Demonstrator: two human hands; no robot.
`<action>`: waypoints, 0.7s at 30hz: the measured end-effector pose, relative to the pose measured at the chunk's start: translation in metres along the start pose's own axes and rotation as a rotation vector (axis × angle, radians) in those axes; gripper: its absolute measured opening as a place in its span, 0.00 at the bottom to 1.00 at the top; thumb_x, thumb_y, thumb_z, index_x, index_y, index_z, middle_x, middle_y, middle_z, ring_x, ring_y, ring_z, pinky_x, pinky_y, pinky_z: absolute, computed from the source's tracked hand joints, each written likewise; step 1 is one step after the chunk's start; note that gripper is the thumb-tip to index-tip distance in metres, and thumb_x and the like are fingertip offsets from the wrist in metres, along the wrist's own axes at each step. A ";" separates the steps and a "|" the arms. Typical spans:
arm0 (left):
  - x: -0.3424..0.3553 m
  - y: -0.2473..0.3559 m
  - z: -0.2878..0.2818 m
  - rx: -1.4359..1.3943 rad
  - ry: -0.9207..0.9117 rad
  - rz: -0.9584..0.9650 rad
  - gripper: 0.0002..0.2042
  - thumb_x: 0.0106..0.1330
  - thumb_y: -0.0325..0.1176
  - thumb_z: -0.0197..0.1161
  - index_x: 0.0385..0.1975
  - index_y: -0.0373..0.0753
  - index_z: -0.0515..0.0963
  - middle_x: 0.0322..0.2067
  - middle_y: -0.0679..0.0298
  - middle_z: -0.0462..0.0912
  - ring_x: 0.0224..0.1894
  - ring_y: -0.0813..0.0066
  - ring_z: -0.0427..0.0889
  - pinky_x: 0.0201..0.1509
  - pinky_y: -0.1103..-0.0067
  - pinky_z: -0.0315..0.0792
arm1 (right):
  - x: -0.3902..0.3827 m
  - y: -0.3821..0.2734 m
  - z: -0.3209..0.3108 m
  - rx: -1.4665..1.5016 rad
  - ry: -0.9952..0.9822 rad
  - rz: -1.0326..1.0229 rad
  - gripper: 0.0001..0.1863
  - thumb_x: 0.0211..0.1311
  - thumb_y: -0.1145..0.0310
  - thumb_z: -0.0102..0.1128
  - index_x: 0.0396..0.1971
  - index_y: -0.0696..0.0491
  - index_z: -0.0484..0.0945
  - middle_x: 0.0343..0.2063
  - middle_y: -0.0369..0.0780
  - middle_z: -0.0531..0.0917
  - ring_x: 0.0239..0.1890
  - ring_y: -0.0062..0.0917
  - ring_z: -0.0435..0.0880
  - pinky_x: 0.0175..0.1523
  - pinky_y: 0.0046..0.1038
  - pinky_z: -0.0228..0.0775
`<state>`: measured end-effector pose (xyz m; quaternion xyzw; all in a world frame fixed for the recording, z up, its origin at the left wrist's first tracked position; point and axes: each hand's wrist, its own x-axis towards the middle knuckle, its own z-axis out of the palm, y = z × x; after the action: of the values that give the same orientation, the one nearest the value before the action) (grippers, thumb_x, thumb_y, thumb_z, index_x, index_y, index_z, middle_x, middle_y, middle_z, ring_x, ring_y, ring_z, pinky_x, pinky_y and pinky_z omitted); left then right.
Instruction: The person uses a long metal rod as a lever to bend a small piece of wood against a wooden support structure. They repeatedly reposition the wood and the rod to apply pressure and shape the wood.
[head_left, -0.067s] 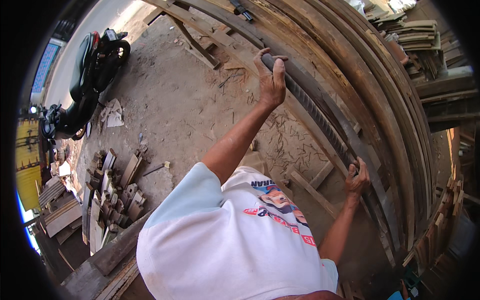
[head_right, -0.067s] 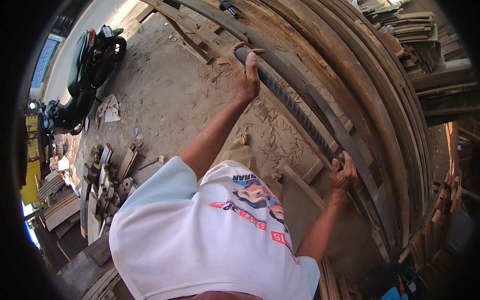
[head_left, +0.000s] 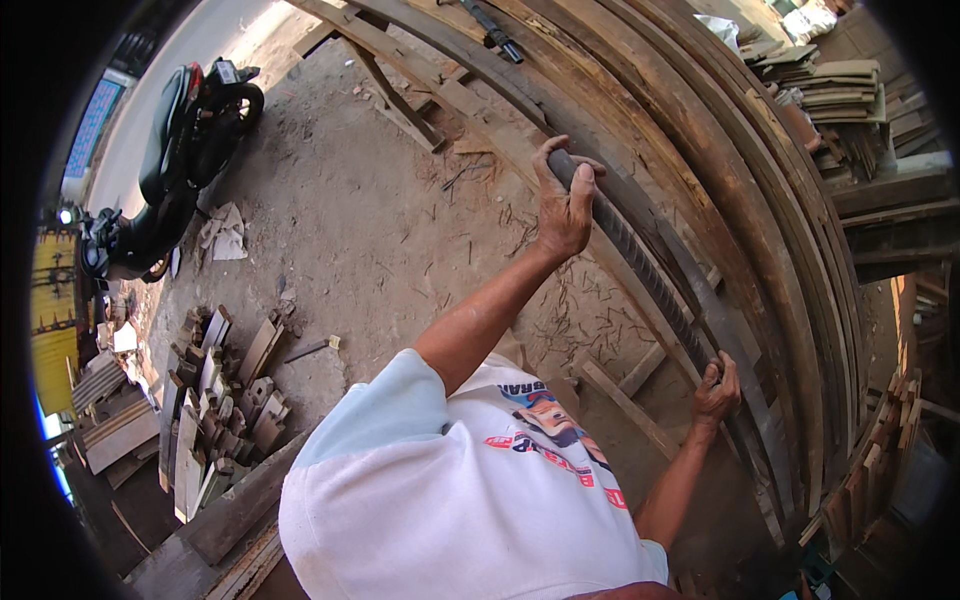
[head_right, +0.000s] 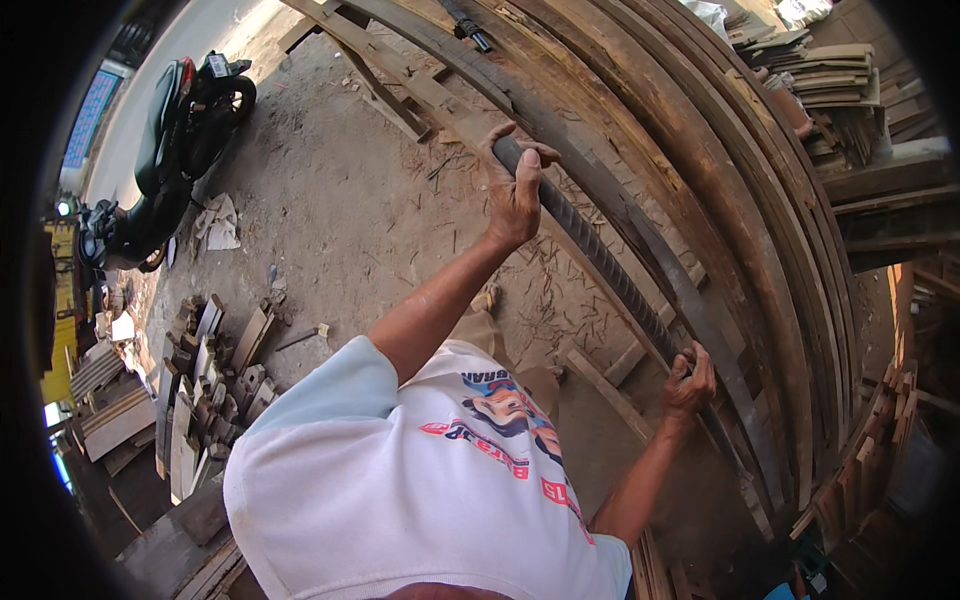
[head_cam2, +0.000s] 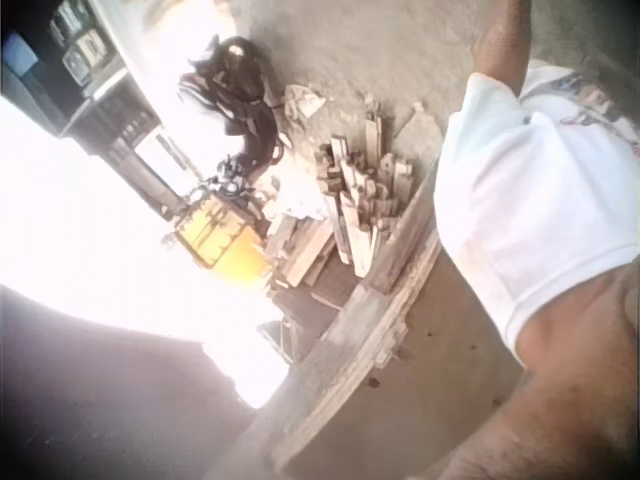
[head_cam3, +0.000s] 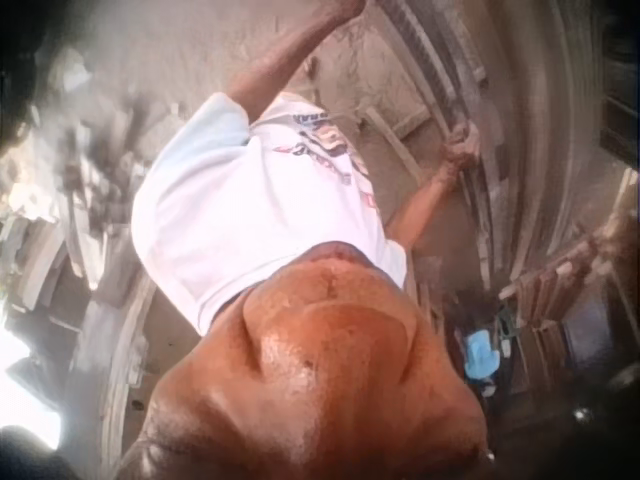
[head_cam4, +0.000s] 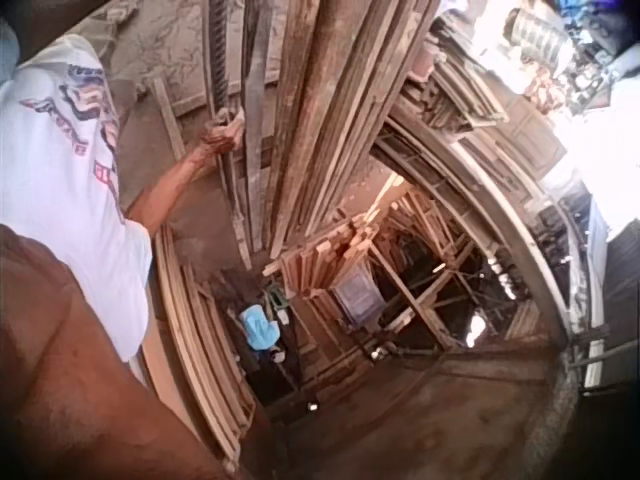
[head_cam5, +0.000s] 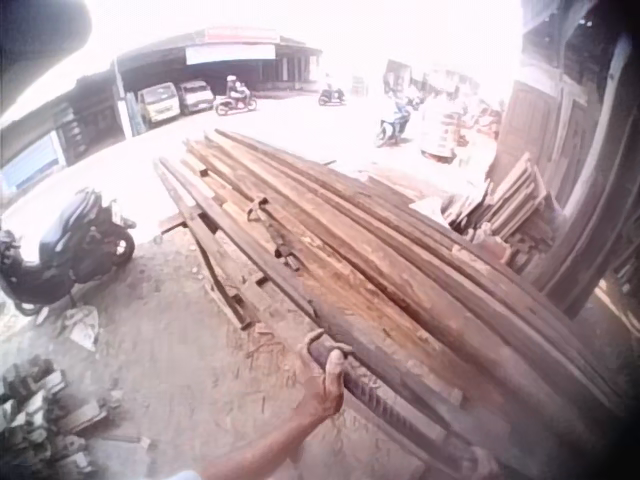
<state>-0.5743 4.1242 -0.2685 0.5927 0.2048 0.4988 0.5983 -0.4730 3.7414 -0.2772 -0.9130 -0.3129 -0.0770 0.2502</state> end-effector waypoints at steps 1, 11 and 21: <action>-0.003 -0.005 -0.006 -0.029 -0.017 0.023 0.23 0.78 0.38 0.49 0.65 0.35 0.52 0.38 0.59 0.79 0.39 0.73 0.76 0.49 0.72 0.72 | -0.006 -0.001 0.001 -0.030 -0.002 -0.008 0.33 0.72 0.39 0.46 0.45 0.58 0.81 0.32 0.46 0.85 0.38 0.44 0.85 0.46 0.43 0.74; -0.021 -0.007 -0.089 -0.173 -0.769 -0.354 0.30 0.79 0.56 0.38 0.57 0.36 0.75 0.36 0.60 0.80 0.43 0.72 0.79 0.50 0.74 0.73 | -0.047 -0.049 0.016 -0.359 0.144 0.180 0.28 0.74 0.49 0.36 0.52 0.57 0.77 0.52 0.50 0.77 0.58 0.47 0.74 0.65 0.48 0.59; 0.001 0.009 -0.125 -0.195 -1.140 -0.886 0.35 0.75 0.65 0.43 0.61 0.38 0.74 0.33 0.65 0.77 0.35 0.75 0.77 0.44 0.76 0.73 | -0.105 -0.221 0.097 -0.130 0.686 0.582 0.28 0.75 0.59 0.51 0.68 0.58 0.63 0.62 0.55 0.68 0.65 0.50 0.67 0.67 0.47 0.60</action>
<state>-0.6817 4.1865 -0.2868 0.5659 0.0369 -0.1605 0.8079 -0.6928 3.8841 -0.3017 -0.8985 0.0634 -0.3210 0.2928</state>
